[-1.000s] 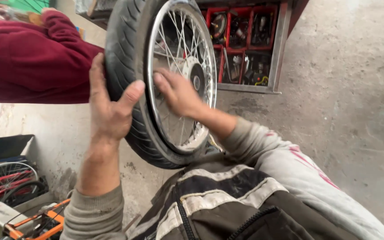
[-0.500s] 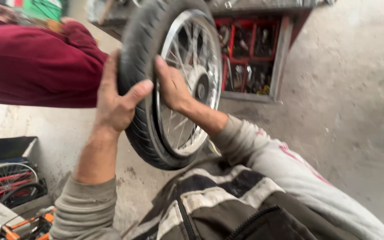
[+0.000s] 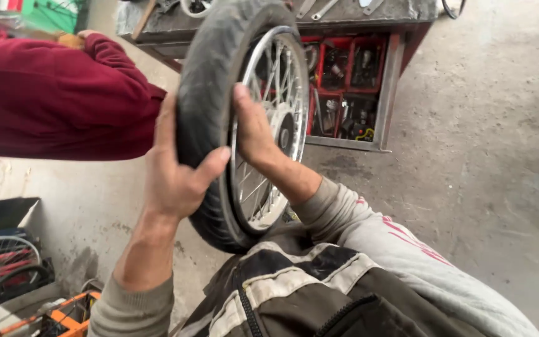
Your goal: Installing an inner tube into a tire and seating the tire onto the wheel rim.
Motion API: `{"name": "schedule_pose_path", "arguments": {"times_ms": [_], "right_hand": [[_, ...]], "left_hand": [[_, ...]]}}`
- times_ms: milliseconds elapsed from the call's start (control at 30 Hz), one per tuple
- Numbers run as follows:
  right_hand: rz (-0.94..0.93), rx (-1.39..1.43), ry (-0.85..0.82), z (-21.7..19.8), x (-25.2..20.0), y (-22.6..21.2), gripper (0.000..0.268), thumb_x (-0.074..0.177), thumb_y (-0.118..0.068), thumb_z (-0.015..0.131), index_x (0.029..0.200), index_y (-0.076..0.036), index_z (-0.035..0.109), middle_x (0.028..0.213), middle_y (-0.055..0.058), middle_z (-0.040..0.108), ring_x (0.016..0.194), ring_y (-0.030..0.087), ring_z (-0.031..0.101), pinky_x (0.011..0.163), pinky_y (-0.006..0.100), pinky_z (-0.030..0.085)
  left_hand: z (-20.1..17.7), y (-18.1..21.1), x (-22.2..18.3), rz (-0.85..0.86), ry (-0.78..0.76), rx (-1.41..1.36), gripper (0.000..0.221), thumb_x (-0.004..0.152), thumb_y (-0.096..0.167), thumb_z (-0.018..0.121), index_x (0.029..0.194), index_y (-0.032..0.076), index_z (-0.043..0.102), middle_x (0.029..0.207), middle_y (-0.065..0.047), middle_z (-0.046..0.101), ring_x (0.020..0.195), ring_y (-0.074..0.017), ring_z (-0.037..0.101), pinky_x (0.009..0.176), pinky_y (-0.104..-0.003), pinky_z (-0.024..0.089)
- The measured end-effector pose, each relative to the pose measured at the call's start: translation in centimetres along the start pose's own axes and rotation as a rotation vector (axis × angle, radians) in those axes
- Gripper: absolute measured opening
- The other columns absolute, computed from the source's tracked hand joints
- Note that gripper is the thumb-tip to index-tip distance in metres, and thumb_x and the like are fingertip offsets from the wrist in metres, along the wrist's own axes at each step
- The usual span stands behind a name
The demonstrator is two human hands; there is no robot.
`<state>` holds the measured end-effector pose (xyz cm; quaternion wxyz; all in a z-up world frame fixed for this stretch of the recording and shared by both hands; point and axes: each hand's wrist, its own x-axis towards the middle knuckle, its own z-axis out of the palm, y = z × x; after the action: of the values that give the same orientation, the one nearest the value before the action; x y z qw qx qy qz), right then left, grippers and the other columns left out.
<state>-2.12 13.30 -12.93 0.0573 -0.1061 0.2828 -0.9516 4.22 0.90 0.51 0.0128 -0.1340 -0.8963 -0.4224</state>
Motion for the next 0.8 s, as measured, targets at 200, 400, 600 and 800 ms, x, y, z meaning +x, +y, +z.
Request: {"name": "schedule_pose_path", "arguments": {"times_ms": [200,400,600,800], "right_hand": [[0.149,-0.337,-0.089,-1.4,-0.1,0.1,0.072,0.118,-0.051,0.03,0.142,0.007,0.064,0.143,0.02,0.069,0.136,0.028,0.063,0.122,0.039,0.045],[-0.01,-0.764,-0.101,-3.0,-5.3,-6.6,0.058,0.112,-0.05,0.049,0.149,-0.005,0.053,0.145,0.013,0.064,0.138,0.025,0.063,0.119,0.041,0.053],[-0.074,-0.84,-0.169,-0.4,-9.4,-16.6,0.099,0.096,-0.068,0.071,0.161,-0.008,0.027,0.16,0.013,0.039,0.139,0.026,0.054,0.117,0.041,0.059],[0.006,-0.982,0.241,-3.4,-10.8,-20.8,0.121,0.075,-0.06,0.089,0.16,0.002,0.028,0.15,0.024,0.051,0.138,0.035,0.059,0.117,0.045,0.056]], "left_hand": [[-0.2,-3.4,0.2,-0.122,-0.008,-0.286,0.098,0.088,0.027,0.083,0.164,-0.002,0.029,0.155,-0.014,0.05,0.142,-0.0265,0.053,0.123,-0.038,0.044],[0.8,-2.8,3.0,-0.224,0.068,-0.625,0.085,0.097,0.022,0.083,0.161,-0.004,0.033,0.151,-0.014,0.056,0.137,-0.0229,0.055,0.125,-0.035,0.046],[5.3,-3.5,3.2,-0.261,0.047,-0.908,0.059,0.111,0.032,0.075,0.147,-0.009,0.054,0.134,-0.014,0.064,0.122,-0.0203,0.06,0.116,-0.035,0.049],[14.0,-17.1,-3.1,-0.348,-0.092,-0.25,0.089,0.088,0.057,0.075,0.152,0.003,0.047,0.147,-0.02,0.059,0.135,-0.0301,0.058,0.112,-0.04,0.045]]}}
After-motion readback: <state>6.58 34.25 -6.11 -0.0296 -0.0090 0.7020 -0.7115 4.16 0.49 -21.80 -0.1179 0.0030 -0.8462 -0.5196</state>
